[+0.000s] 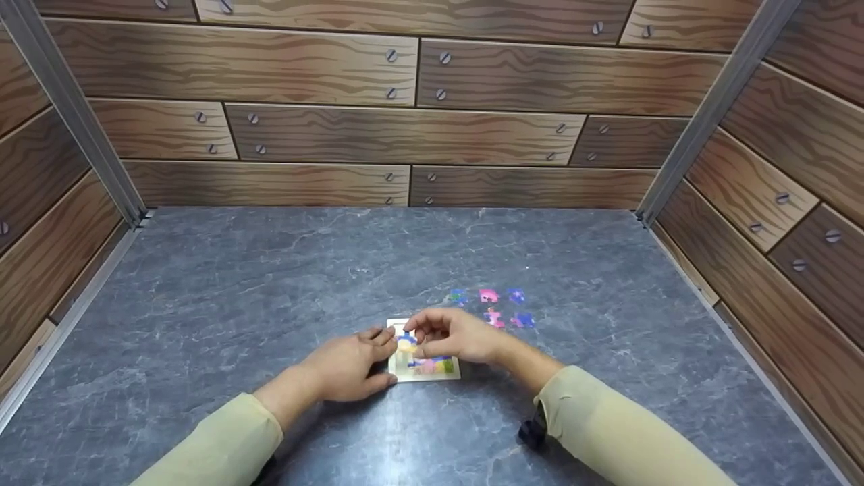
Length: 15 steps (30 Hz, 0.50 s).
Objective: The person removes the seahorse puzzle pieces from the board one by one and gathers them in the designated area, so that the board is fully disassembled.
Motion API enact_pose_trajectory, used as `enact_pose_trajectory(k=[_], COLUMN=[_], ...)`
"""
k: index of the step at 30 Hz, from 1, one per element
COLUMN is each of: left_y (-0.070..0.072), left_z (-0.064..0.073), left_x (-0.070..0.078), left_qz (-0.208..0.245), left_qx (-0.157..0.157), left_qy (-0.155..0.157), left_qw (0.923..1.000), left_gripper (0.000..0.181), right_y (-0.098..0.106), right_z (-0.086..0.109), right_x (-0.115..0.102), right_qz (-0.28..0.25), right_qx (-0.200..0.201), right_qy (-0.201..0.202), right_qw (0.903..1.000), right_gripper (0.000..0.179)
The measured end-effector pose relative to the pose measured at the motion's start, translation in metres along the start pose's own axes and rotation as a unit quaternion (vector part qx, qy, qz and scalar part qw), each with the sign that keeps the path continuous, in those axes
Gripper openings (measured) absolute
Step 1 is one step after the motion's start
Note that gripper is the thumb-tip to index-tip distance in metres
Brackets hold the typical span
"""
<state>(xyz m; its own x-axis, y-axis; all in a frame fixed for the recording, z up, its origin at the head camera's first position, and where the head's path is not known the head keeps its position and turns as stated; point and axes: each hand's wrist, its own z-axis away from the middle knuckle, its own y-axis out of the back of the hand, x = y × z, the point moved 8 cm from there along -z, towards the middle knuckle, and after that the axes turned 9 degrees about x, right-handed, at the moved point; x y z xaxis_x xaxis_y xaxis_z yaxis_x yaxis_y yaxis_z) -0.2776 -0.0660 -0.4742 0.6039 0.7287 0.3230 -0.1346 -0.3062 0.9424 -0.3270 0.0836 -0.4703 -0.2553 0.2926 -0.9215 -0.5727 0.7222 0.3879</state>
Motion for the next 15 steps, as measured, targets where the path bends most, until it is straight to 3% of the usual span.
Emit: enact_pose_trajectory(k=[15], left_y=[-0.003], left_z=[-0.001], left_x=[-0.002], left_qz=[0.001], left_qx=[-0.003], left_qy=[-0.001], left_qw=[1.0000], left_gripper=[0.068], right_y=[0.017], right_z=[0.005], right_x=[-0.013], right_qz=[0.023], right_qx=[0.028], right_qy=[0.012], right_qw=[0.9993], right_gripper=[0.039])
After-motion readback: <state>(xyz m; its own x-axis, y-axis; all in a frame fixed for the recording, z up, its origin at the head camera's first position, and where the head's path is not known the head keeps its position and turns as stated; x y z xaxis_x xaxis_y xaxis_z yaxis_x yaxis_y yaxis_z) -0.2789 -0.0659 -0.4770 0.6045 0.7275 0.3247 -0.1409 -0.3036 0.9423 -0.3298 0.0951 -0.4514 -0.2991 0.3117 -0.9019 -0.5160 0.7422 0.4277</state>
